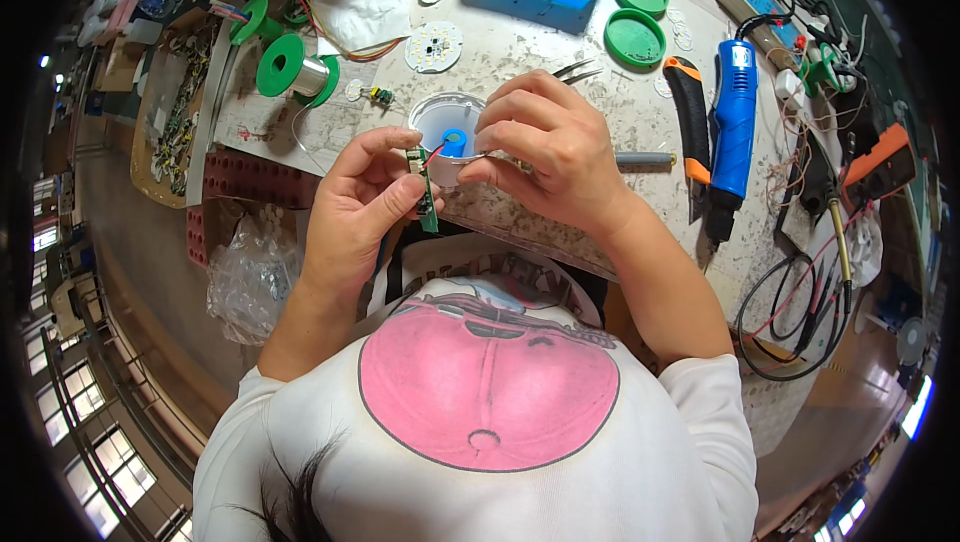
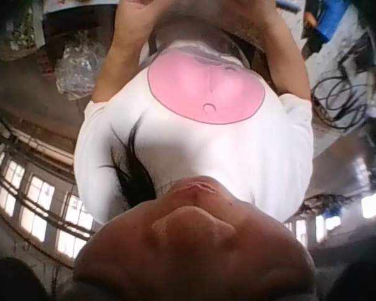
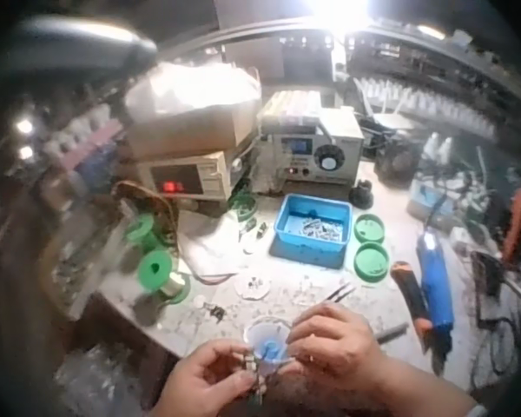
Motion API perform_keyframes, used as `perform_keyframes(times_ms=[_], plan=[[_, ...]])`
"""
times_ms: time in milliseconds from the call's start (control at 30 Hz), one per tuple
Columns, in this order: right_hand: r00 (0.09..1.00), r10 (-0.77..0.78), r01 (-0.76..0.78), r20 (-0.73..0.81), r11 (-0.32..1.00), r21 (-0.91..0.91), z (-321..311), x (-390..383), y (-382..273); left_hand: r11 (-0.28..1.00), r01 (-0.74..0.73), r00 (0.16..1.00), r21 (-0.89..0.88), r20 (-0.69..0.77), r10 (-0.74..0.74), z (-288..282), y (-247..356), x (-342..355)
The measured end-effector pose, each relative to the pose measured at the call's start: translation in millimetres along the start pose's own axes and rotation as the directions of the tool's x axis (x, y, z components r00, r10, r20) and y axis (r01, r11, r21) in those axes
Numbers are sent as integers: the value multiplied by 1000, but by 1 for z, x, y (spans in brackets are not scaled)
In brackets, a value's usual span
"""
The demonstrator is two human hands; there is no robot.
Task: The person tests small electronic circuit boards and LED panels at a workbench using multimeter probes and a magnifying glass.
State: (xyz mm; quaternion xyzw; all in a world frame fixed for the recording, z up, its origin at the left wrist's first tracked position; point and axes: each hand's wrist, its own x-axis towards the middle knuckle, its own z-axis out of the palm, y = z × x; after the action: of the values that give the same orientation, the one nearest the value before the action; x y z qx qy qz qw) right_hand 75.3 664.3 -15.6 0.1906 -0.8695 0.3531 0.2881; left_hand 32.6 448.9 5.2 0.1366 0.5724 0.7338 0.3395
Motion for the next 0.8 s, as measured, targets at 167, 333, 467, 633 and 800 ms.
perform_keyframes(times_ms=[167, 333, 467, 633, 800], plan=[[1000, -27, 27, -3, 1000, 0, 0, 1, -1, 999, -43, 999, 9, 31, 43, 0, 1, -1], [999, -35, 35, -2, 999, 5, 1, 0, -2, 998, -62, 998, 18, 27, 62, 0, -2, -3], [999, -37, 37, -10, 999, 12, 2, 1, -2, 991, -84, 996, 108, 3, 84, 2, -2, -5], [999, -44, 45, -10, 999, 12, 1, 0, -1, 991, -85, 996, 108, 17, 83, 2, -2, -5], [999, -43, 43, -13, 999, 13, 1, 1, -2, 990, -84, 996, 112, 28, 81, 3, 0, -5]])
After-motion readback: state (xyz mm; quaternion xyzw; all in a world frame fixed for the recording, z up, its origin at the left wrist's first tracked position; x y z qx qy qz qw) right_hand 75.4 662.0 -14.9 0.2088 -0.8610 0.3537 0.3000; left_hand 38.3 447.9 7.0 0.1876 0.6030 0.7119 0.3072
